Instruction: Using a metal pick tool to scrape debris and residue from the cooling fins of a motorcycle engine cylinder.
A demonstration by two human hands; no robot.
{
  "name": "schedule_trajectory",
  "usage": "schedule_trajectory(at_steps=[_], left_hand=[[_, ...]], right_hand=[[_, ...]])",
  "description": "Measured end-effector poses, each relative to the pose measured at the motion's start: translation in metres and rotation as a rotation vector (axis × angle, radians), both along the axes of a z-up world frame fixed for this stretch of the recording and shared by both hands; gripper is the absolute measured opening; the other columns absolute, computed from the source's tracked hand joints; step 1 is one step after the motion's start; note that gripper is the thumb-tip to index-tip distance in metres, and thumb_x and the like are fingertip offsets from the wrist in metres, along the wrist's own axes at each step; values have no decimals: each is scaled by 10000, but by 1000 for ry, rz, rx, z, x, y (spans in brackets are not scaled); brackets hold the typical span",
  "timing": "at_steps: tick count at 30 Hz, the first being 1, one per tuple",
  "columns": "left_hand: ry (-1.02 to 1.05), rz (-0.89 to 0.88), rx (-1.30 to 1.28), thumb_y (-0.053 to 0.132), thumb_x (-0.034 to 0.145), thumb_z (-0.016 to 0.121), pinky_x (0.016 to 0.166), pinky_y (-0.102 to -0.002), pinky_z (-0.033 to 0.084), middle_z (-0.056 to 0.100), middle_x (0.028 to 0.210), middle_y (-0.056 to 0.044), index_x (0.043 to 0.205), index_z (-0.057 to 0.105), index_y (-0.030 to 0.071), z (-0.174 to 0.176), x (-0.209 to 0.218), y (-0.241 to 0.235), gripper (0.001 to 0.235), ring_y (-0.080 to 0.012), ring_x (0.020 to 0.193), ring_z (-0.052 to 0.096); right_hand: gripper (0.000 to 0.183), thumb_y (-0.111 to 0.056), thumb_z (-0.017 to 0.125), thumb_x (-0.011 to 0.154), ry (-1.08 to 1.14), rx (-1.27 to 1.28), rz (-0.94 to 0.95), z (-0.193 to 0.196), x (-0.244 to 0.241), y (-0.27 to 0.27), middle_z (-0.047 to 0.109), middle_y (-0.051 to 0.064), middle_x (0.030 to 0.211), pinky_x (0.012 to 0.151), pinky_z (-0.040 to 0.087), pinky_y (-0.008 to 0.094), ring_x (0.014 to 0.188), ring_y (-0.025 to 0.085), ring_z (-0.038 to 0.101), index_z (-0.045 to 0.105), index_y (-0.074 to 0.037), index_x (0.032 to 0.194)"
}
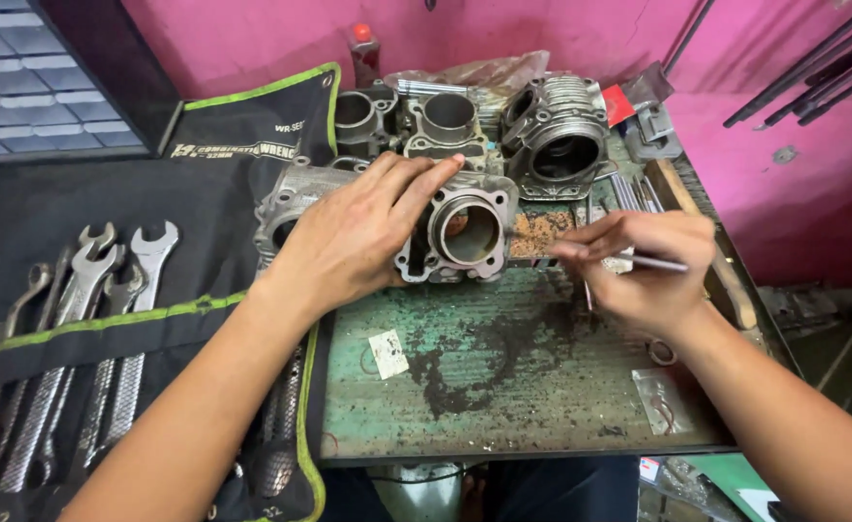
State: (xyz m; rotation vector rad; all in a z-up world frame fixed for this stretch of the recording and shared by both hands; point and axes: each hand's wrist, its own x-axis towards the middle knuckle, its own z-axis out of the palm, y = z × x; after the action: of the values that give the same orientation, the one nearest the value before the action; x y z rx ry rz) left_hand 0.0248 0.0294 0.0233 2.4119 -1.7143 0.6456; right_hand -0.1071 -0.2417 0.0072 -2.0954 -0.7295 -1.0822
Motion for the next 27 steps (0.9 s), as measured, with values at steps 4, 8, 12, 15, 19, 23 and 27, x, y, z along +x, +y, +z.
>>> schedule_trajectory(at_steps=[4, 8, 12, 15, 19, 23, 27], left_hand=[[29, 25, 23, 59, 498, 923, 895, -491, 608, 503, 1443, -263, 1602, 230, 33, -3, 0, 1, 1304, -396, 1278, 522], [-1, 19, 18, -24, 527, 847, 802, -461, 632, 525, 1419, -232, 1599, 250, 40, 0, 1, 0, 1228, -362, 1238, 520], [12, 35, 34, -31, 509, 856, 752, -487, 639, 533, 1383, -252, 1608, 240, 79, 0, 1, 0, 1265, -382, 1227, 526], [-14, 24, 40, -52, 526, 835, 806, -495, 629, 528, 1408, -267, 1619, 219, 105, -2, 3, 1, 1264, -400, 1236, 536], [23, 24, 32, -188, 599, 674, 841, -539, 623, 514, 1439, -289, 1616, 233, 123, -5, 3, 1, 1151, -453, 1282, 535], [14, 29, 43, -131, 570, 749, 810, -530, 639, 507, 1443, -282, 1618, 228, 124, -5, 5, 0, 1198, -440, 1258, 544], [51, 49, 69, -165, 578, 726, 868, -555, 612, 478, 1488, -285, 1624, 215, 158, -6, 4, 0, 1208, -475, 1327, 505]], right_hand=[[272, 8, 847, 786, 159, 76, 66, 0, -5, 2, 732, 174, 764, 616, 610, 274, 781, 264, 789, 615, -14, 647], [187, 27, 827, 803, 116, 68, 90, -7, 2, 5, 736, 168, 744, 606, 626, 274, 751, 271, 798, 669, 26, 704], [284, 22, 845, 809, 20, 103, 16, -7, -1, 4, 719, 192, 748, 573, 576, 263, 737, 274, 783, 600, -13, 669], [236, 36, 802, 780, 118, 44, 146, -5, -2, 10, 722, 173, 698, 543, 592, 252, 687, 246, 784, 624, 1, 629], [173, 56, 778, 792, 109, 13, 137, -13, 2, 9, 738, 168, 726, 503, 566, 243, 688, 245, 788, 665, 28, 663], [306, 74, 810, 803, -75, -8, 69, -4, 0, 7, 690, 175, 676, 505, 534, 250, 642, 250, 750, 574, 6, 620], [268, 85, 781, 780, 93, -39, 172, -7, -1, 9, 691, 142, 640, 536, 616, 263, 712, 273, 793, 583, 21, 611]])
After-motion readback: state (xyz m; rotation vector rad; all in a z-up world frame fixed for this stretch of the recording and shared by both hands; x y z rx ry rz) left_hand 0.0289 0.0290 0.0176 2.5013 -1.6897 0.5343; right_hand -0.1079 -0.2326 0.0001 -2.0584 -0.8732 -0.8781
